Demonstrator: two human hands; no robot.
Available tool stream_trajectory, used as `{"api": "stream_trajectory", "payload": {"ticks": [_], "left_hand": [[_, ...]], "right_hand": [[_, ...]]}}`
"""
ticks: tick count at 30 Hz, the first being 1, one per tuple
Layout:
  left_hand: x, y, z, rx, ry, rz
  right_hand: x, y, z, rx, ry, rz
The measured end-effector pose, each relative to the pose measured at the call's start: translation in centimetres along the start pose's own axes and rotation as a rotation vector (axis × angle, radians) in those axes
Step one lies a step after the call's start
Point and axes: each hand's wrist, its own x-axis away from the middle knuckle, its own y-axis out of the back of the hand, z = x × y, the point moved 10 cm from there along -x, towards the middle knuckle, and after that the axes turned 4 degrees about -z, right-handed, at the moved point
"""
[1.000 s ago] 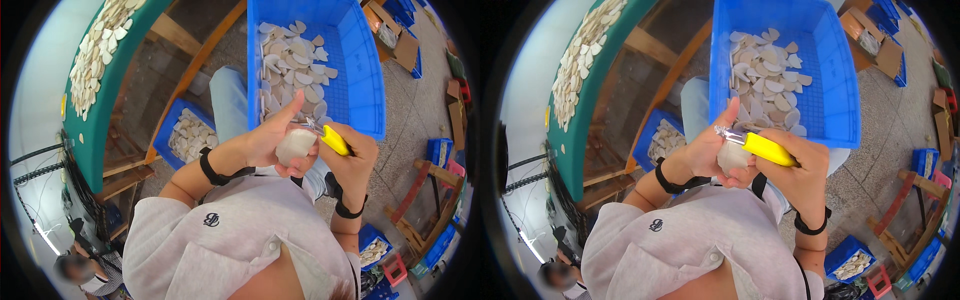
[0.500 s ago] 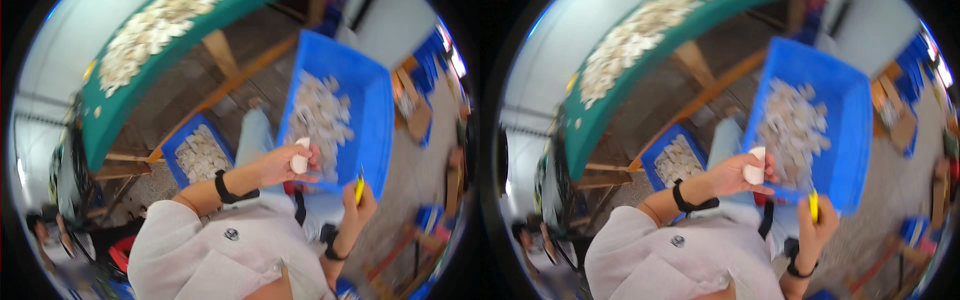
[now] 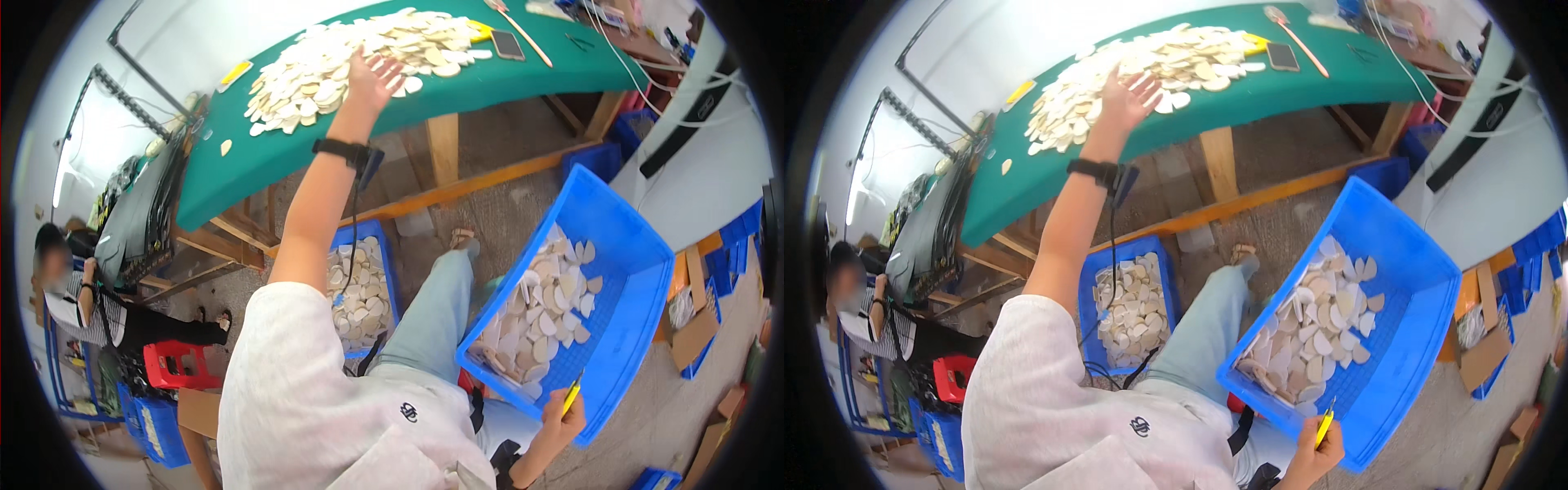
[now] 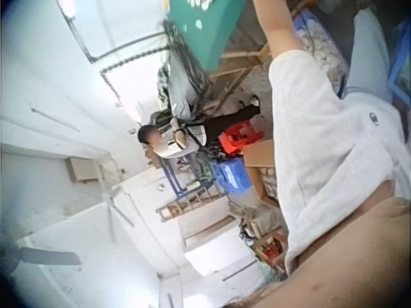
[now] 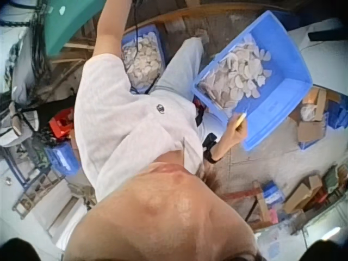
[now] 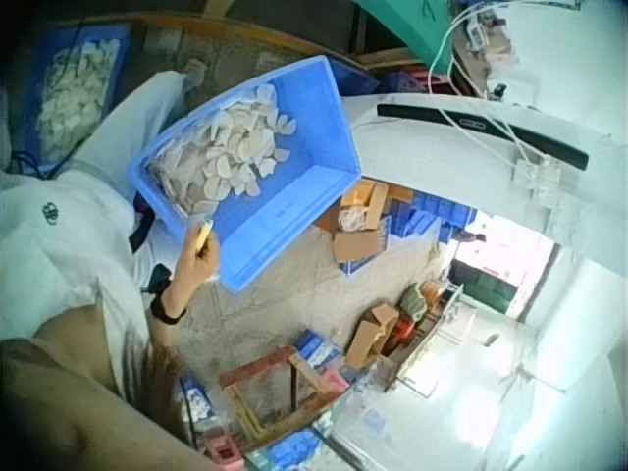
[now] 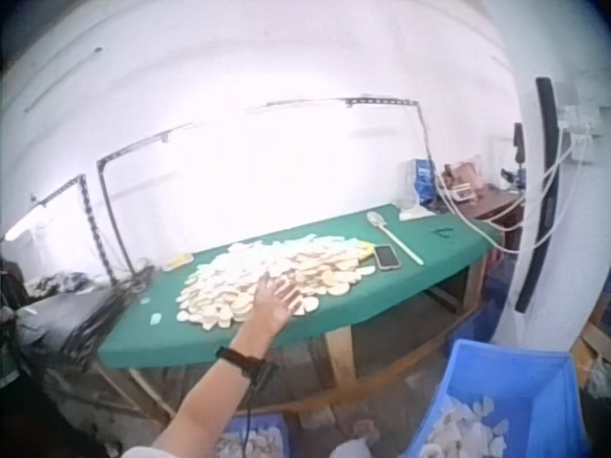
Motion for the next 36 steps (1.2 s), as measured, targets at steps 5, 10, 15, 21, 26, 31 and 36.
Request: {"api": "stream_trajectory", "payload": {"ticks": [5, 10, 15, 21, 26, 31, 36], "left_hand": [[9.3, -3.9, 13.3, -0.455, 0.095, 0.458], [24.7, -10.8, 24.9, -0.984, -0.421, 1.226], [37.3, -8.7, 36.0, -1.542, -0.461, 2.040], [40.3, -2.6, 45.2, -2.070, -0.534, 2.367], [39.0, 2.3, 50.5, -2.238, -0.621, 2.310], [39.8, 2.2, 50.0, -2.169, -0.736, 2.382], [41.9, -9.7, 42.4, -1.894, -0.624, 2.247]], "right_hand": [[-1.1, -0.2, 1.8, 0.149, -0.009, 0.020], [-1.0, 1.7, 0.4, 0.016, -0.092, -0.060], [0.4, 3.5, -0.8, -0.065, -0.111, -0.096], [2.0, 5.6, -1.9, -0.092, -0.136, -0.137], [2.6, 7.0, -2.2, -0.128, -0.107, -0.182], [2.5, 7.9, -2.3, -0.137, -0.097, -0.205], [1.9, 7.8, -2.4, -0.130, -0.154, -0.248]]}}
